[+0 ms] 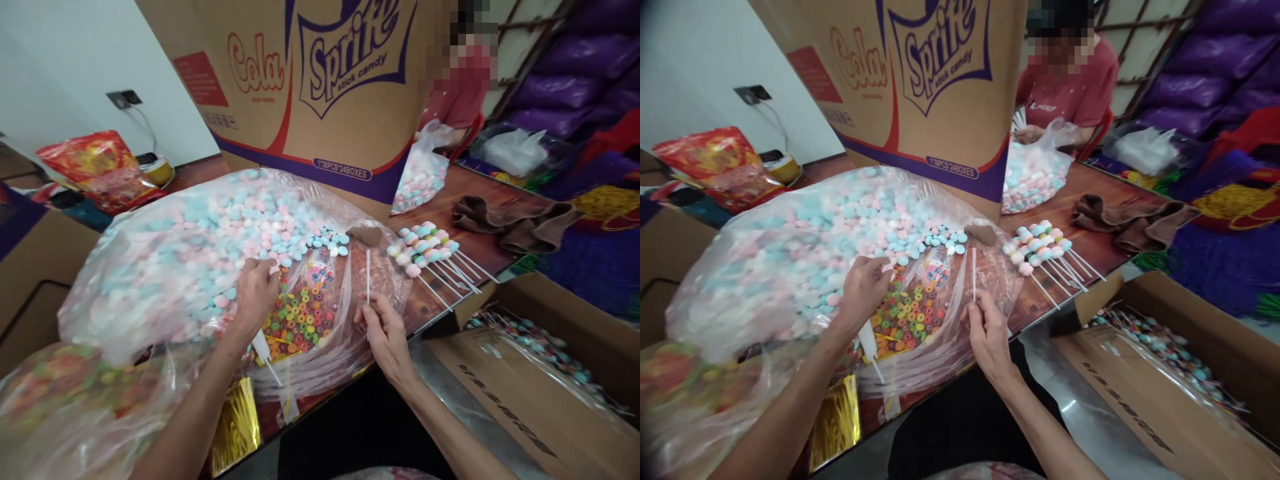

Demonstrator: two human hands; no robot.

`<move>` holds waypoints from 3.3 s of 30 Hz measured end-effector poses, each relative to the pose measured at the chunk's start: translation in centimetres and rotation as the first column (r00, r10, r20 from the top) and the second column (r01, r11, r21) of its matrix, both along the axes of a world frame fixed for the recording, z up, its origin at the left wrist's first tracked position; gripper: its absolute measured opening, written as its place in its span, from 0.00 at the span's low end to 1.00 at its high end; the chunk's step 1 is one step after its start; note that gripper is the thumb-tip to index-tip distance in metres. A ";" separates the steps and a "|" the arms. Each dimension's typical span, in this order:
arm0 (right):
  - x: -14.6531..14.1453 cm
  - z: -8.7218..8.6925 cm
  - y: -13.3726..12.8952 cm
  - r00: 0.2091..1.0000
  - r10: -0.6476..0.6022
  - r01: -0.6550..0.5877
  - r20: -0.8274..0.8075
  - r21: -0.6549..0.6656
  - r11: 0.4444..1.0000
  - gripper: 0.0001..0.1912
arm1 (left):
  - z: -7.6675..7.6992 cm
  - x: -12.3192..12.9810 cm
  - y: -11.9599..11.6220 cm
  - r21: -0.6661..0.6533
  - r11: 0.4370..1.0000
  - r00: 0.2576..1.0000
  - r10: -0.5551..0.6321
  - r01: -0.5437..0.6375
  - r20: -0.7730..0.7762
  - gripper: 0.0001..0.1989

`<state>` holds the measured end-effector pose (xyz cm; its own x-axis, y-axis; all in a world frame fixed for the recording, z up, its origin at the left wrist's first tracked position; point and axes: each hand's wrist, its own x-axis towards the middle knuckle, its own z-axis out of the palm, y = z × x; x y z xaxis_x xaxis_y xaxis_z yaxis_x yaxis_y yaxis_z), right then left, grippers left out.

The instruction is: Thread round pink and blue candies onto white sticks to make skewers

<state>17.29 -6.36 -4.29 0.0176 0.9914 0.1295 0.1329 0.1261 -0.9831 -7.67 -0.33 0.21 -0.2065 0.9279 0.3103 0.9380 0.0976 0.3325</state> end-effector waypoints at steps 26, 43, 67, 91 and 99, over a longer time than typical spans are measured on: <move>0.1 -0.1 0.1 0.996 -0.042 0.034 0.084 0.098 0.995 0.10 | -2.4 6.8 9.9 -0.156 0.765 0.756 -0.542 0.625 0.367 0.16; 0.2 0.3 0.0 0.998 -0.047 0.043 0.048 0.067 0.997 0.10 | -2.8 7.1 4.5 0.026 0.792 0.791 -0.611 0.610 0.019 0.15; 0.5 0.7 -0.1 0.972 0.232 -0.232 0.029 -0.017 0.973 0.13 | -1.5 5.8 -0.5 0.088 0.961 0.259 -0.159 0.264 0.953 0.15; 0.0 0.5 -0.3 0.958 0.239 -0.243 0.159 0.008 0.970 0.16 | -3.2 6.5 -2.9 0.211 0.965 0.495 -0.261 0.155 0.829 0.14; 0.1 -0.2 -0.3 0.978 0.178 -0.180 0.107 0.010 0.984 0.17 | -3.6 8.3 -3.5 0.264 0.943 0.681 -0.330 0.203 0.654 0.12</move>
